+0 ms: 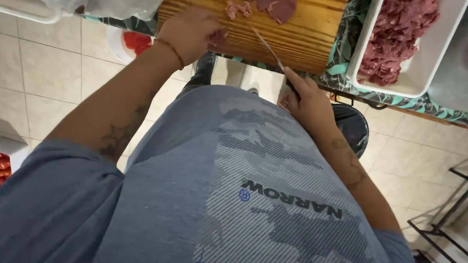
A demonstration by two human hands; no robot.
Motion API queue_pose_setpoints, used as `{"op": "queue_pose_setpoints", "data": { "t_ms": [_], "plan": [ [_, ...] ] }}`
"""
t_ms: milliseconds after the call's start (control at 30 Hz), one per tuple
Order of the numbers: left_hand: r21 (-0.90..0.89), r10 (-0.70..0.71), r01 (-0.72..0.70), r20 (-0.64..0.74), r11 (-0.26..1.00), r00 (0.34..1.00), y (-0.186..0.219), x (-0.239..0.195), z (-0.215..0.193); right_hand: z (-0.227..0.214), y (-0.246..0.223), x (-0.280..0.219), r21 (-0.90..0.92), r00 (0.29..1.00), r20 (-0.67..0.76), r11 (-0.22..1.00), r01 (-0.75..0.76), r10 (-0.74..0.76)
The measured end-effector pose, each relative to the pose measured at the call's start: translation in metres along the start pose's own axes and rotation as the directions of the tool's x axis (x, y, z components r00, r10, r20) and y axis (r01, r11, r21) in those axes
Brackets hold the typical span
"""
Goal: Cutting a raw steak into smaller pieces on a wooden cutting board.
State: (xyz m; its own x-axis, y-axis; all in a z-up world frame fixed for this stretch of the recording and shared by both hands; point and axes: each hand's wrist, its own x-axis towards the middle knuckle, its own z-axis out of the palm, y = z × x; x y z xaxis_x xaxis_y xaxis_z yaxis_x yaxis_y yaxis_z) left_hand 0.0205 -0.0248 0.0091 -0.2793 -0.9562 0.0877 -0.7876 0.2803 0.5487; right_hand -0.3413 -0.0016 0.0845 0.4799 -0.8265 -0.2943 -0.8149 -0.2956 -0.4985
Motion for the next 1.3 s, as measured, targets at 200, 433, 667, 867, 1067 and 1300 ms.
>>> {"op": "queue_pose_setpoints", "data": {
  "t_ms": [200,433,667,867,1067,1300],
  "plan": [
    [0.181,0.088,-0.108,0.111,0.978,0.99,0.013,0.01,0.009,-0.013,0.009,-0.029,0.146,0.995,-0.044,0.986,-0.081,0.088],
    [0.29,-0.235,0.143,0.315,0.946,0.919,0.039,0.034,0.002,-0.016,0.03,-0.064,0.23,0.982,-0.115,0.965,-0.123,0.153],
    [-0.155,0.016,-0.001,0.094,0.988,0.995,0.089,0.086,0.061,-0.017,0.046,-0.093,0.297,0.947,-0.291,0.954,-0.045,0.135],
    [-0.037,0.018,-0.014,0.11,0.999,0.994,0.115,0.119,0.115,-0.013,0.054,-0.094,0.258,0.921,-0.373,0.966,-0.016,0.115],
    [0.017,-0.028,0.028,0.047,0.999,0.998,0.112,0.113,0.128,-0.003,0.054,-0.079,0.189,0.949,-0.291,0.98,-0.067,0.121],
    [0.022,-0.025,0.026,-0.058,0.999,0.998,0.107,0.117,0.141,-0.003,0.041,-0.054,0.11,0.972,-0.136,0.978,-0.175,0.19]
  ]
}}
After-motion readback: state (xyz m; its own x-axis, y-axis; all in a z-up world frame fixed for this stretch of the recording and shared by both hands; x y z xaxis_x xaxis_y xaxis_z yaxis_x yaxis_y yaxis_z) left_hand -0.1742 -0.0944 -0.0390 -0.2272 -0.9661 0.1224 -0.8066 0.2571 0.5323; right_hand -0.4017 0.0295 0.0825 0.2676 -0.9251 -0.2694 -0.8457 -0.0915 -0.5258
